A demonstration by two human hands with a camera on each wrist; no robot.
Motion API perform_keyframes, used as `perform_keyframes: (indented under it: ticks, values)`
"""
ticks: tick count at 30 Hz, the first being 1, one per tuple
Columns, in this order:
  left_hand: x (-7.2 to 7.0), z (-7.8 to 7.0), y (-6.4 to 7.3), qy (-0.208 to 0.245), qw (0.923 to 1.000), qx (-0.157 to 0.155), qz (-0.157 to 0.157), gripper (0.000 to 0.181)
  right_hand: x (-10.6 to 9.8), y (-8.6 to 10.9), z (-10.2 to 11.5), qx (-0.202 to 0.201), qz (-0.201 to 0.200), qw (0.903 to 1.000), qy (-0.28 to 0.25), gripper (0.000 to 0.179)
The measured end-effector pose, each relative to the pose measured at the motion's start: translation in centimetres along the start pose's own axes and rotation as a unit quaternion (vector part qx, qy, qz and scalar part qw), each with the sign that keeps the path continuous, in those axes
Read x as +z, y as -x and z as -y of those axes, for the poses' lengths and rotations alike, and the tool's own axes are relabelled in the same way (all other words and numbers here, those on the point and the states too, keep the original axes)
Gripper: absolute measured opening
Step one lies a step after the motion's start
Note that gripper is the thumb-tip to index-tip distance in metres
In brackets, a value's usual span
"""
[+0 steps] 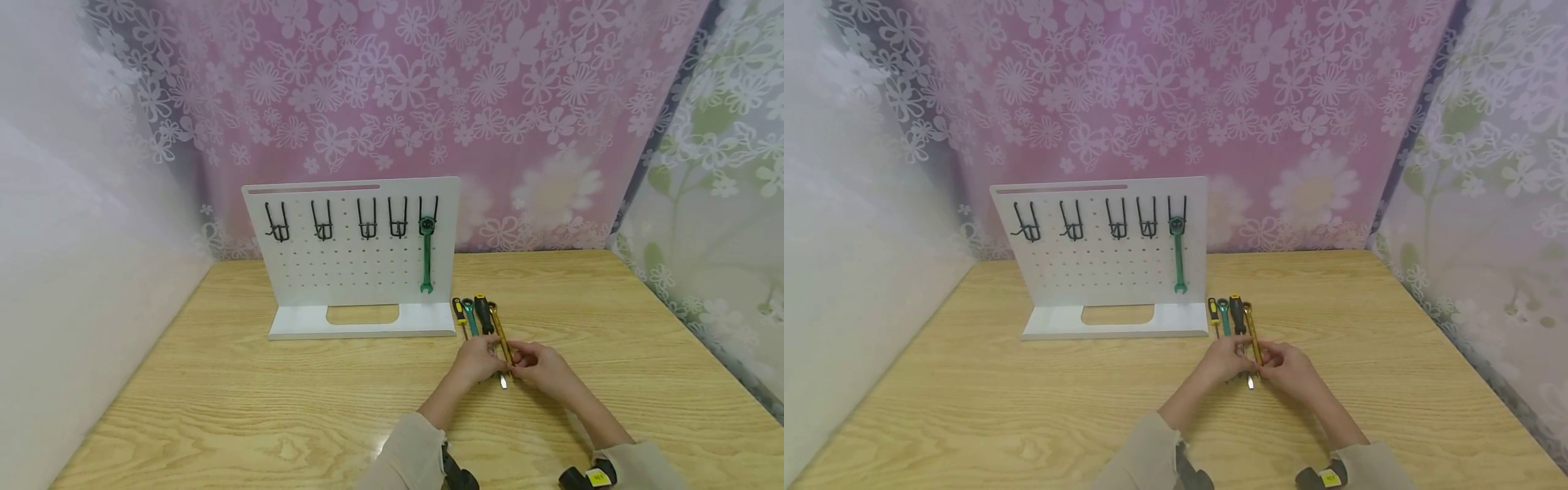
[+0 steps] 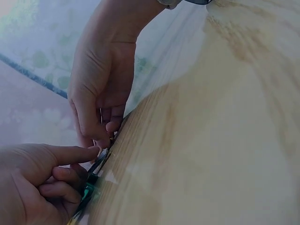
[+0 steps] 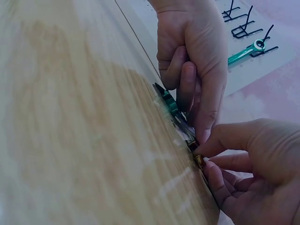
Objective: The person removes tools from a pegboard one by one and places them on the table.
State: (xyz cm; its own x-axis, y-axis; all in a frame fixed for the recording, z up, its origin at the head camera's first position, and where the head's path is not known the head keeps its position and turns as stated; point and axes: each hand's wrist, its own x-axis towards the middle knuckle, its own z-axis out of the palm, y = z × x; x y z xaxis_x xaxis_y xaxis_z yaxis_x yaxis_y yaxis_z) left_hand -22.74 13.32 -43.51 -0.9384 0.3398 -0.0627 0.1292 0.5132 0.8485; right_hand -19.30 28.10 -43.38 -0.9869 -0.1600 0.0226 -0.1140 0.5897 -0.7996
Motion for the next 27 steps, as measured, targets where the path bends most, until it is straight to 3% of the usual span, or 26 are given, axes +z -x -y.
perform_keyframes:
  ticks: [9, 18, 27]
  values:
    - [0.25, -0.13, -0.22, -0.063, 0.9979, 0.004, -0.016, 0.049, 0.08, -0.17, -0.13, -0.004, -0.005, 0.9997, 0.023, 0.046]
    - [0.21, -0.13, -0.05, -0.025, 0.9996, 0.002, -0.013, 0.048, 0.08, 0.15, -0.02, 0.006, -0.034, 0.9994, -0.001, 0.035]
    - [-0.41, -0.36, -0.45, 0.023, 0.9997, 0.005, -0.004, 0.037, -0.35, -0.05, -0.55, 0.001, -0.080, 0.9945, -0.068, 0.030]
